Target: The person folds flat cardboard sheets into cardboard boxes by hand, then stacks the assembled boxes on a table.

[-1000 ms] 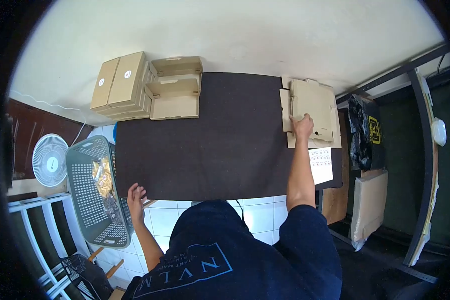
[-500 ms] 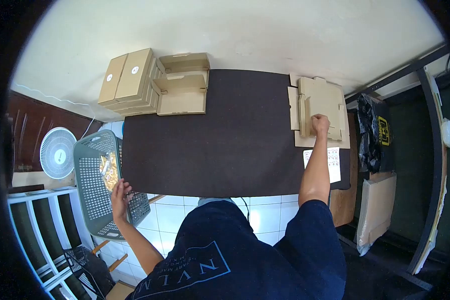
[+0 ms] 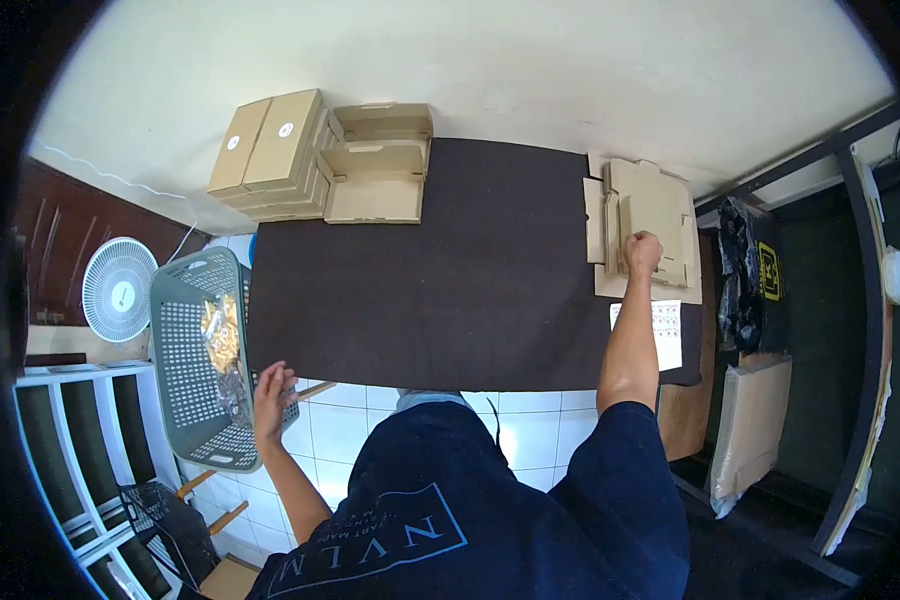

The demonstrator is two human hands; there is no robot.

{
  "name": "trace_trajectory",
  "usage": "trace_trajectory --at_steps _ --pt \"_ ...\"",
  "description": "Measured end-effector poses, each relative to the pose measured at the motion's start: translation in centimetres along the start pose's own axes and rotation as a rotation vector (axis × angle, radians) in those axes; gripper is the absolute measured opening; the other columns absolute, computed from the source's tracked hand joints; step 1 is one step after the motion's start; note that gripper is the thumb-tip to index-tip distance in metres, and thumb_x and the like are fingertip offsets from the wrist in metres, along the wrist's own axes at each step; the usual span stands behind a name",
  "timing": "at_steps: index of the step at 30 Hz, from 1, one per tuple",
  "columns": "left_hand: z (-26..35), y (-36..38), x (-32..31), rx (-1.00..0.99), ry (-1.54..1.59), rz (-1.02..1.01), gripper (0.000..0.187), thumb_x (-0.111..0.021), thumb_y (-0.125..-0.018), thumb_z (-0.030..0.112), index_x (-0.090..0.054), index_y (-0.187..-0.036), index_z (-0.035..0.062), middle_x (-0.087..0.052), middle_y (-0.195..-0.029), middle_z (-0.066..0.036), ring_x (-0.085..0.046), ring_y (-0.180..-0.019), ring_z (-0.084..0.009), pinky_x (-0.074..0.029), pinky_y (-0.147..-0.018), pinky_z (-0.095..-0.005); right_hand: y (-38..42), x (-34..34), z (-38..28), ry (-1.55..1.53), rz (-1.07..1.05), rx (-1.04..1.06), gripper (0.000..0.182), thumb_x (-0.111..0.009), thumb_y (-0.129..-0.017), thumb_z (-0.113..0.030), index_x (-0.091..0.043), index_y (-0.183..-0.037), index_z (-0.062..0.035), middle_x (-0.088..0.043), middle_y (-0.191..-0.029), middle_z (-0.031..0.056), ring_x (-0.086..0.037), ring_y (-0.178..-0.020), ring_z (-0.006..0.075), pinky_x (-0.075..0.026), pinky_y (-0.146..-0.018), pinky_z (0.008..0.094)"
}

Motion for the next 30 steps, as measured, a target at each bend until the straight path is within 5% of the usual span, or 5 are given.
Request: trace_trajectory --at_steps 12,18,22,27,30 --pt "1.7 1.1 -9.2 -0.123 0.101 -0.254 0.032 -0.056 -0.103 0.027 -0.063 -0.123 0.0023 -0.069 -0.109 -0.009 -0.066 -0.101 -0.0167 -0.053 -0.084 -0.0301 6.0 8.8 -8.9 -0.105 0.285 0.282 0.022 -0.063 -0.092 -0.019 -0.067 -0.094 0.0027 -0.069 -0.085 0.0242 -0.068 -0.084 0.0405 -0.052 -0.076 0.0472" --pt "3.1 1.7 -17.0 -0.049 0.208 -0.407 0.047 -0.048 -0.106 0.039 -0.056 -0.132 0.0004 -0.065 -0.116 -0.016 -0.066 -0.104 -0.0225 -0.056 -0.087 -0.0355 28.1 7.5 -23.1 -0.386 -0.096 0.595 0.008 -0.064 -0.089 -0.008 -0.066 -0.089 -0.0001 -0.069 -0.084 0.0194 -0.069 -0.073 0.0339 -0.052 -0.066 0.0451" --pt "2.8 2.8 -18.4 0.174 0.298 -0.376 0.073 -0.054 -0.101 0.051 -0.031 -0.152 0.0033 -0.055 -0.136 -0.021 -0.059 -0.119 -0.0285 -0.053 -0.093 -0.0381 42.0 2.1 -29.2 -0.612 -0.618 0.725 0.008 -0.065 -0.088 -0.007 -0.064 -0.087 0.0006 -0.064 -0.085 0.0166 -0.064 -0.075 0.0317 -0.052 -0.074 0.0414" --pt "-3.6 -1.0 -11.0 -0.024 0.256 0.015 0.043 -0.060 -0.093 0.010 -0.050 -0.133 -0.0039 -0.063 -0.120 -0.017 -0.060 -0.109 -0.0211 -0.049 -0.094 -0.0312 51.1 -2.9 -33.6 -0.580 -1.174 1.150 0.014 -0.065 -0.089 -0.012 -0.069 -0.094 0.0012 -0.068 -0.092 0.0212 -0.069 -0.082 0.0302 -0.053 -0.072 0.0399" --pt "-6.7 -1.8 -6.2 -0.070 0.244 0.215 0.037 -0.061 -0.095 0.011 -0.055 -0.128 -0.0031 -0.067 -0.116 -0.014 -0.063 -0.104 -0.0191 -0.050 -0.090 -0.0318 45.1 -5.1 -34.0 -0.529 -0.866 0.840 0.013 -0.066 -0.087 -0.013 -0.071 -0.089 -0.0012 -0.069 -0.076 0.0175 -0.070 -0.070 0.0296 -0.053 -0.065 0.0377"
Point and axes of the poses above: each hand's wrist, its own y-axis away from the middle knuckle, its own x-axis out of the back of the hand, z = x × y, the point moved 8 cm from there along -y, towards the middle knuckle
